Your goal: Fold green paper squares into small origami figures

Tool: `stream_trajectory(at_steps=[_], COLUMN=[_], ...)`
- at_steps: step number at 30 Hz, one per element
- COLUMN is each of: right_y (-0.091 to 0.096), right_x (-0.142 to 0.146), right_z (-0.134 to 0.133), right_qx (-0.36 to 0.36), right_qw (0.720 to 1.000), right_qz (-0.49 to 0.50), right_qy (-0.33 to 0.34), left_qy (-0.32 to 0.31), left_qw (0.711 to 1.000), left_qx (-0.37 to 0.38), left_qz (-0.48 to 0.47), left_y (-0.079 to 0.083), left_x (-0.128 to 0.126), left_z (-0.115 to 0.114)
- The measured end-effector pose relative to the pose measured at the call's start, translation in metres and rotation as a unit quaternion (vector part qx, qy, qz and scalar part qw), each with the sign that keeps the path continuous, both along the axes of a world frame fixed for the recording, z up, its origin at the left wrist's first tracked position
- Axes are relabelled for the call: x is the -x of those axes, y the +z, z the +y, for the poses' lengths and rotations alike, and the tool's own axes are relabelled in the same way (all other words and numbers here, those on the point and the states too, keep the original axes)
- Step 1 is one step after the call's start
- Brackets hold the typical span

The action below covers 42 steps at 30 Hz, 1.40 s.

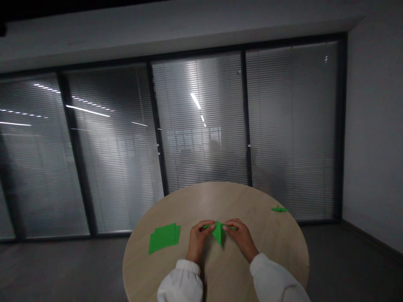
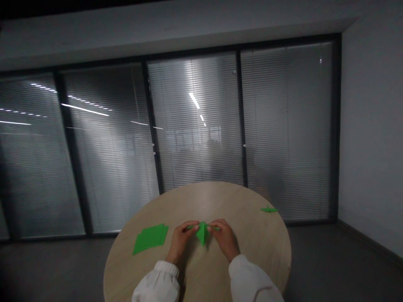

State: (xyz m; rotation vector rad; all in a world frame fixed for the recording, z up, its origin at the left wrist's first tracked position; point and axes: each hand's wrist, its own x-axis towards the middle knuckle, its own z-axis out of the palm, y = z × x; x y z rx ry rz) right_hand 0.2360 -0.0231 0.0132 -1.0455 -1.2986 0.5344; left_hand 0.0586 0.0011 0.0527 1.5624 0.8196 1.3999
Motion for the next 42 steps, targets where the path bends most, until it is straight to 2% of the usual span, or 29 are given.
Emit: stream_trajectory(at_steps=[3, 7, 12, 18, 25, 31, 36, 42], right_y=[0.004, 0.006, 0.004, 0.004, 0.009, 0.011, 0.012, 0.013], right_x=[0.003, 0.008, 0.011, 0.012, 0.012, 0.013, 0.013, 0.014], right_z=[-0.004, -0.006, -0.006, -0.006, -0.013, -0.016, -0.018, -0.019], right_qx=[0.019, 0.037, 0.050, 0.047, 0.020, -0.014, -0.030, -0.032], right_qw=[0.999, 0.998, 0.997, 0.998, 0.997, 0.989, 0.983, 0.979], right_qz=[-0.041, -0.045, -0.042, -0.043, -0.075, -0.147, -0.180, -0.203], right_qy=[0.025, 0.034, 0.029, 0.018, 0.022, 0.000, 0.003, 0.012], left_qy=[-0.010, -0.036, 0.020, -0.010, 0.013, 0.002, -0.015, -0.035], left_qw=[1.000, 0.999, 0.995, 0.994, 0.995, 0.976, 0.965, 0.957], left_qx=[0.009, 0.010, -0.040, -0.042, -0.065, -0.136, -0.139, -0.144], left_qz=[0.011, 0.017, 0.088, 0.100, 0.074, 0.168, 0.221, 0.249], left_y=[-0.003, -0.004, -0.004, -0.004, -0.004, -0.003, 0.001, -0.003], left_x=[-0.002, -0.003, -0.002, -0.005, -0.005, -0.005, -0.005, -0.004], left_z=[0.001, 0.000, -0.002, -0.003, -0.002, -0.008, -0.015, -0.015])
